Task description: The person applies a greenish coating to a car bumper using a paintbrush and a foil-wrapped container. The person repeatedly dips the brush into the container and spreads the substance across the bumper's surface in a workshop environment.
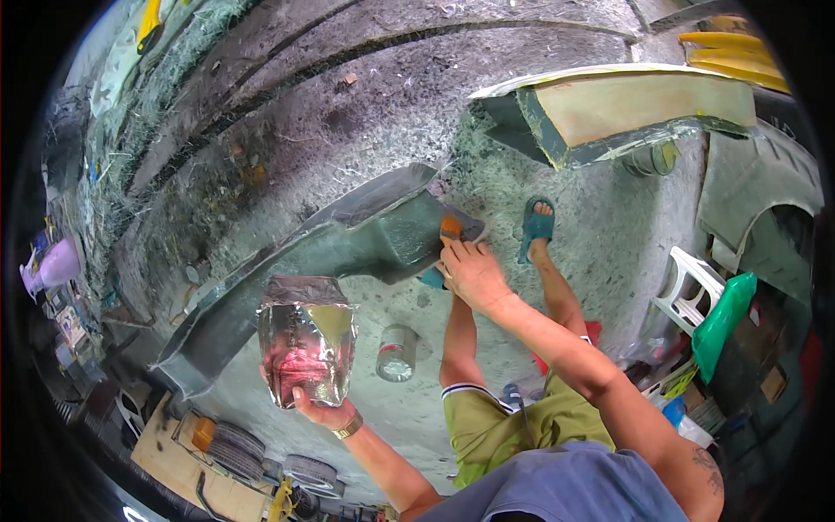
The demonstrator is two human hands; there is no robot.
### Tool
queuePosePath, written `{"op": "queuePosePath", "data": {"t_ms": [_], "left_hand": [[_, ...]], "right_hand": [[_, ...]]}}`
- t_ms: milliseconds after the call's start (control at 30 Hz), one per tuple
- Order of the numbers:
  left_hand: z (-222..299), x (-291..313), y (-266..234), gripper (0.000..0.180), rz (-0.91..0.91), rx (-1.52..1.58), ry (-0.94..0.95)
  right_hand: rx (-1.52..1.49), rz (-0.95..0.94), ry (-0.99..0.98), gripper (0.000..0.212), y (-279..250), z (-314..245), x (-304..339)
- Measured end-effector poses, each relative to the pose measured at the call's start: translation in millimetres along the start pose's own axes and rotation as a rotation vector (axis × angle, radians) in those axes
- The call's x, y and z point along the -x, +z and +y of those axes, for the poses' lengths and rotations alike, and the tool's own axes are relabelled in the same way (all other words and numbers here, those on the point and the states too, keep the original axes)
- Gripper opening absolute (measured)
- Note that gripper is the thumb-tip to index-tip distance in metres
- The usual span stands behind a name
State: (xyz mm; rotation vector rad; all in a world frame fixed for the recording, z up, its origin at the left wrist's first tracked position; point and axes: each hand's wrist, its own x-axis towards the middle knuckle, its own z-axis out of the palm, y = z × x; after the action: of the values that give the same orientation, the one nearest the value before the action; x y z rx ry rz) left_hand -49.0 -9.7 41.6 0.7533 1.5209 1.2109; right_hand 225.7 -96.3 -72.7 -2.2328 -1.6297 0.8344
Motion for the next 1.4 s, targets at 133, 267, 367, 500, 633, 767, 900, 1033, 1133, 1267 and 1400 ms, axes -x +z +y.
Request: {"op": "queuePosePath", "data": {"t_ms": [133,267,367,500,633,767,900,1033,1133,1267,1400], "left_hand": [[10.2,-9.6,1.1,0.069,-0.094,-0.020,-0.053],[14.2,-27.6,-6.1,0.071,-0.148,-0.049,-0.035],[26.8,-22.7,10.8,0.071,-0.148,-0.117,-0.029],[26.7,-33.7,7.5,0.071,-0.202,-0.125,-0.084],[32.7,-36.8,20.9,0.071,-0.230,-0.111,-0.073],[39.7,-19.3,49.0,0.076,-0.072,-0.151,-0.080],[37.7,-19.5,59.5,0.074,-0.130,-0.139,-0.064],[39.9,-12.4,75.2,0.073,-0.152,-0.160,-0.028],[40.5,-11.5,78.5,0.071,-0.156,-0.161,-0.014],[40.6,-12.7,84.2,0.066,-0.238,-0.155,-0.011],[42.2,-10.4,96.3,0.065,-0.256,-0.180,0.002]], "right_hand": [[-0.016,-0.014,0.023,0.022,2.2,-21.3,2.6],[-0.165,-0.030,0.026,0.023,3.5,-32.3,-2.0],[-0.574,0.164,0.025,0.021,-2.8,-20.9,-7.0],[-0.933,0.166,0.366,0.017,-4.2,53.6,-22.0],[-0.927,-0.108,0.536,0.018,-22.9,127.0,-35.7],[-1.054,-0.175,0.532,0.013,-36.5,137.7,-60.6],[-1.098,-0.220,0.347,0.018,-23.6,151.2,-92.8],[-1.155,-0.207,0.288,0.016,-12.5,148.2,-119.2],[-1.198,-0.204,0.305,0.015,-15.3,143.9,-127.0],[-1.280,-0.109,0.326,0.013,-17.6,138.0,-122.4],[-1.262,0.101,0.273,0.014,-15.1,130.5,-98.8]]}}
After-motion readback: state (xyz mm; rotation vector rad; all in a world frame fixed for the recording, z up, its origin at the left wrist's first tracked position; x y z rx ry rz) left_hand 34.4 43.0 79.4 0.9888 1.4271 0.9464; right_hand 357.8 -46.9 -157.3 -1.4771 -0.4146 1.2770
